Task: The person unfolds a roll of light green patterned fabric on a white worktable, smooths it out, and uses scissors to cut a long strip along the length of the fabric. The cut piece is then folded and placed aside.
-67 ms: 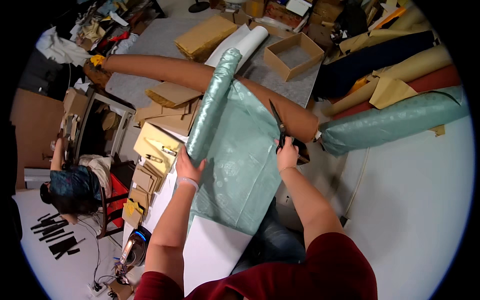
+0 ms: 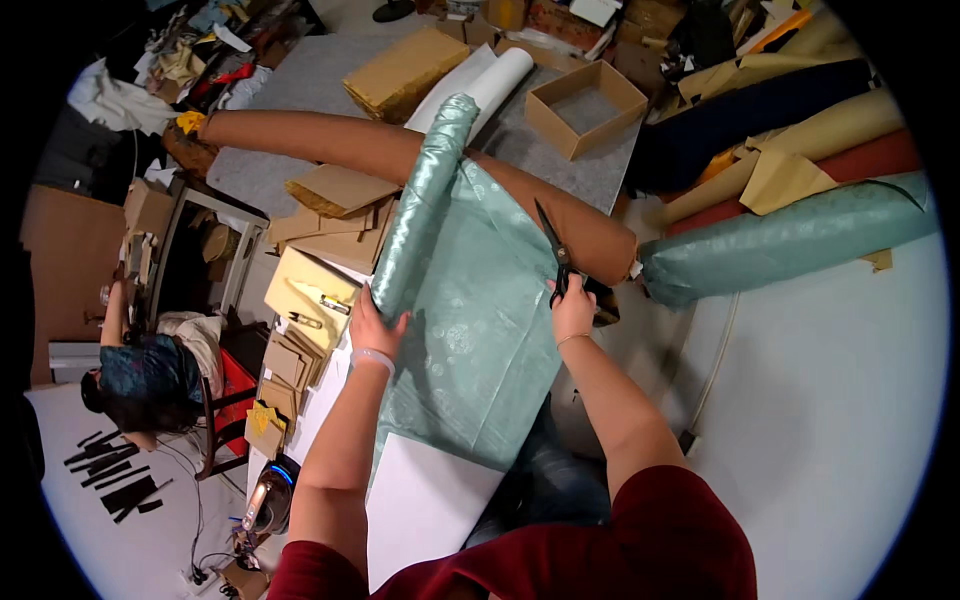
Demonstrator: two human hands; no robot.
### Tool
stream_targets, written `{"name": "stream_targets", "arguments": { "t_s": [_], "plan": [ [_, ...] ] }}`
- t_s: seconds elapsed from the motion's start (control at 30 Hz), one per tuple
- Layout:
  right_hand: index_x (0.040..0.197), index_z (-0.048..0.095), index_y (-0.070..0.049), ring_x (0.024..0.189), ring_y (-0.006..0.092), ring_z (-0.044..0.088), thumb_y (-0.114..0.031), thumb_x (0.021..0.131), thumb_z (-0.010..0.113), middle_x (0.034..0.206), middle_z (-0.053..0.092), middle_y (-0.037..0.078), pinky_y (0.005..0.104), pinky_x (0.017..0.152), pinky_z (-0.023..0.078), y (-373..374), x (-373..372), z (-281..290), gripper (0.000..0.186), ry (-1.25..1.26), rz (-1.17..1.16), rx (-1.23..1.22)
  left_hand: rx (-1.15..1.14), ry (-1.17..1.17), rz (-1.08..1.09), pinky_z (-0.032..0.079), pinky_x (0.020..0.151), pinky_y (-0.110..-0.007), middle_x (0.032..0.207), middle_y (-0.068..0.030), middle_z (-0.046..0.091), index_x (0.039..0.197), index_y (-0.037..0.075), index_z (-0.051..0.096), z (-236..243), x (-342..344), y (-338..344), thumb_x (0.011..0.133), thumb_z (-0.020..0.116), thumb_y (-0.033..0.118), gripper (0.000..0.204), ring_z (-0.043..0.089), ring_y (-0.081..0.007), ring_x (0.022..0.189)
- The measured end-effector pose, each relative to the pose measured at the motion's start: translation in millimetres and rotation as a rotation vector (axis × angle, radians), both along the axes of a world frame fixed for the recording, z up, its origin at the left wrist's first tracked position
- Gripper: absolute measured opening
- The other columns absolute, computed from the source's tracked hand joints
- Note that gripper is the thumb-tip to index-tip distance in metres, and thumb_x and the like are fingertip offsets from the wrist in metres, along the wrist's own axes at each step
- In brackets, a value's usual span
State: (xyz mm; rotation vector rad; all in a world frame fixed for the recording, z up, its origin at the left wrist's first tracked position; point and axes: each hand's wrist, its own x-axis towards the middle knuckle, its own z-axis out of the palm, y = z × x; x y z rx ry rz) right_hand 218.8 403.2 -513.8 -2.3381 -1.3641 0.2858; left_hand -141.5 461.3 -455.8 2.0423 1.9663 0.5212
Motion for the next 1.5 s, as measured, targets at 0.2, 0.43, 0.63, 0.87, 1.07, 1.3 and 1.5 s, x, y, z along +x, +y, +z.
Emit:
{"name": "stream_targets", "arguments": {
  "t_s": [0.2,0.43,0.63,0.87,1.07,1.3,1.5],
  "plan": [
    [0.115,0.056,-0.005,0.100,0.0336,0.066,-0.002,0.084,0.068,0.100,0.073,0.013,0.0427,0.097,0.040,18,15,-7,0.033,0.029,-0.034,-0.039,-0.217,-0.057,0.004,0.052,0.091,-0.047,0.126,-0.0210,0.060,0.148,0.006,0.039,17,20,53,0.078,0.081,0.035,0.087,0.061,-0.0411,0.111],
    [0.101,0.062,-0.005,0.085,0.0380,0.060,-0.013,0.085,0.077,0.088,0.068,0.015,0.0462,0.084,0.046,21,12,47,0.023,0.097,-0.139,0.256,-0.023,-0.115,0.006,0.052,0.092,-0.045,0.123,-0.0257,0.061,0.139,-0.001,0.046,81,21,41,0.077,0.082,0.028,0.077,0.062,-0.0432,0.111],
    [0.098,0.067,-0.005,0.084,0.0321,0.066,-0.018,0.087,0.077,0.092,0.070,0.012,0.0408,0.079,0.051,63,57,187,0.020,0.243,-0.188,0.430,-0.029,-0.251,-0.058,0.052,0.092,-0.042,0.116,-0.0247,0.065,0.132,-0.003,0.052,165,29,68,0.079,0.081,0.019,0.065,0.065,-0.0390,0.106],
    [0.098,0.066,-0.002,0.079,0.0227,0.068,-0.016,0.087,0.079,0.086,0.071,0.010,0.0325,0.076,0.052,127,118,227,0.022,0.335,-0.181,0.555,0.004,-0.323,-0.155,0.052,0.092,-0.042,0.117,-0.0226,0.066,0.133,0.000,0.052,194,75,138,0.079,0.081,0.023,0.065,0.064,-0.0393,0.109],
    [0.101,0.068,-0.002,0.089,0.0341,0.070,-0.028,0.086,0.079,0.094,0.073,0.017,0.0403,0.080,0.053,211,170,193,0.032,0.119,-0.156,0.483,0.097,-0.146,-0.211,0.047,0.104,-0.044,0.137,-0.0204,0.057,0.146,0.008,0.044,128,112,241,0.082,0.079,0.036,0.078,0.055,-0.0386,0.126],
    [0.106,0.069,-0.004,0.095,0.0385,0.070,-0.038,0.087,0.075,0.099,0.073,0.020,0.0441,0.084,0.054,278,201,117,0.040,-0.079,-0.174,0.282,-0.158,-0.024,-0.103,0.036,0.115,-0.046,0.151,-0.0197,0.041,0.157,0.009,0.024,89,154,265,0.084,0.077,0.025,0.092,0.042,-0.0399,0.138],
    [0.123,0.066,-0.006,0.107,0.0395,0.068,-0.039,0.090,0.066,0.115,0.071,0.021,0.0460,0.093,0.053,277,219,82,0.047,-0.212,-0.119,0.254,0.351,0.111,-0.235,0.039,0.112,-0.049,0.145,-0.0205,0.047,0.150,0.004,0.036,48,84,159,0.083,0.079,0.027,0.083,0.047,-0.0388,0.134]
  ]
}}
